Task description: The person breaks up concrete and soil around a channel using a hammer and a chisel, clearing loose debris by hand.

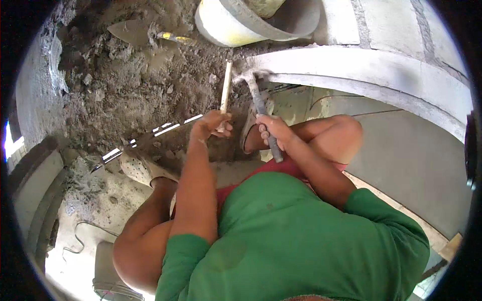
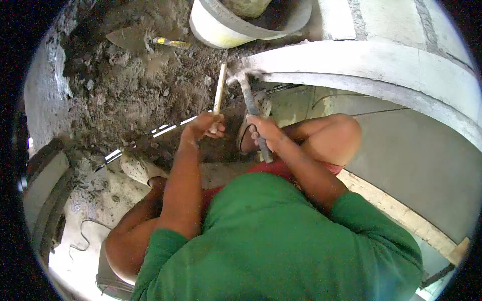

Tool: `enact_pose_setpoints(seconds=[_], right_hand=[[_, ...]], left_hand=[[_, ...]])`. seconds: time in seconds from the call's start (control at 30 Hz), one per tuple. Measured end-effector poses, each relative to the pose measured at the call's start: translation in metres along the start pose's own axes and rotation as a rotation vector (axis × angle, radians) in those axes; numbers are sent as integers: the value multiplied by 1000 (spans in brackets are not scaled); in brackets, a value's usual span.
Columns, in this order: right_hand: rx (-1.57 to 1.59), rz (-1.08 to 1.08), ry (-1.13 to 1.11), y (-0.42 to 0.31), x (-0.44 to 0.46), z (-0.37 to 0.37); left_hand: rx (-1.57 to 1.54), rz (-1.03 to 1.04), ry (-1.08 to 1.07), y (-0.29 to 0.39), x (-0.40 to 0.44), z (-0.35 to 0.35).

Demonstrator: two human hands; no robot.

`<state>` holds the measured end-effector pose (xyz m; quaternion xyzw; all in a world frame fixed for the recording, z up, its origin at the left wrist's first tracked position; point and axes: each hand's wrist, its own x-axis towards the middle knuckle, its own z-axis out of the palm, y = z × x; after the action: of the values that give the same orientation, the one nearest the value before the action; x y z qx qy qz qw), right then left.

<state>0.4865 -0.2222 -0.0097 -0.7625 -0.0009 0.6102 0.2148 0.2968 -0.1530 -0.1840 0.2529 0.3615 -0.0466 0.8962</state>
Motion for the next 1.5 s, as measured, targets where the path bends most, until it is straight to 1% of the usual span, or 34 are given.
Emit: enact_pose_setpoints(seconds=[0.07, 0.13, 0.17, 0.23, 0.27, 0.33, 0.37, 0.43, 0.47, 0.5, 0.57, 0.6, 0.63, 0.67, 0.7, 0.73, 0.77, 0.8, 0.83, 0.9, 0.93, 0.97, 1.03, 1.07, 1.1, 1.17, 1.2, 1.23, 1.27, 1.3, 1.37, 1.4, 1.43, 1.5], right_hand=[[75, 55, -15, 2, -13, -2], [-70, -34, 10, 7, -22, -5], [-56, -34, 12, 5, -27, -7], [-227, -188, 39, -15, -28, -10], [-242, -268, -20, -15, -16, -16], [-279, -274, -30, -21, 1, -15], [-326, -259, -25, -25, 6, -12], [-247, -275, -110, -37, 9, -7], [-120, -297, -181, -41, 11, -8], [6, -316, -249, -45, 13, -12], [67, -365, -352, -54, 15, -17], [153, -476, -261, -59, -6, -11], [243, -583, -169, -61, -20, -7], [180, -685, -110, -52, -10, -6], [182, -689, -127, -50, -4, -5], [-160, -921, 111, -53, -4, -1], [-511, -1131, 362, -55, -5, 2], [-493, -1068, 354, -59, -5, 5], [-493, -1078, 342, -63, 2, 8], [-694, -1417, 366, -67, 25, 14], [-412, -1185, 67, -65, 31, 19], [-425, -1188, 64, -71, 33, 23], [-676, -1391, 97, -94, 42, 33], [-505, -1261, -27, -107, 46, 38], [-718, -1509, 22, -124, 51, 41], [-522, -1316, -141, -159, 12, 66], [-538, -1313, -148, -171, 3, 79], [-452, -1179, -243, -181, -2, 91], [-367, -1043, -331, -189, -3, 103], [-384, -1043, -334, -194, 2, 115], [-507, -865, -305, -197, 29, 132], [-673, -897, -225, -198, 46, 140], [-687, -891, -233, -199, 48, 147], [-1148, -1056, -94, -200, 53, 158]], left_hand=[[33, -25, 31, 14, -15, -3], [74, -95, 121, 13, -10, 1], [273, -60, 182, 5, 5, -6], [894, 92, 391, -7, 24, -40], [843, 121, 445, -3, 22, -55], [243, 187, 464, 26, -4, -78], [429, 317, 582, 54, -26, -77], [528, 482, 711, 131, -113, -45], [434, 517, 722, 165, -168, -13], [444, 554, 730, 185, -210, 2], [518, 694, 779, 214, -280, 21], [585, 787, 814, 222, -311, 32], [593, 792, 833, 230, -340, 52], [693, 758, 940, 236, -367, 73], [792, 719, 1046, 235, -384, 89], [798, 720, 1062, 229, -391, 97], [799, 714, 1002, 223, -397, 104], [798, 705, 940, 217, -401, 108], [797, 707, 955, 211, -399, 106], [638, 676, 848, 192, -383, 88], [639, 592, 994, 189, -374, 86], [627, 596, 996, 191, -372, 97], [822, 780, 1033, 194, -374, 116], [803, 814, 933, 196, -376, 115], [790, 815, 939, 197, -379, 116], [734, 923, 926, 199, -394, 126], [720, 861, 951, 201, -403, 125], [702, 863, 958, 200, -404, 123], [713, 858, 1076, 200, -405, 121], [724, 850, 1194, 200, -406, 118], [737, 880, 1178, 198, -412, 110], [768, 903, 1159, 196, -415, 107], [753, 896, 1167, 194, -419, 105], [762, 775, 1143, 191, -428, 105]])
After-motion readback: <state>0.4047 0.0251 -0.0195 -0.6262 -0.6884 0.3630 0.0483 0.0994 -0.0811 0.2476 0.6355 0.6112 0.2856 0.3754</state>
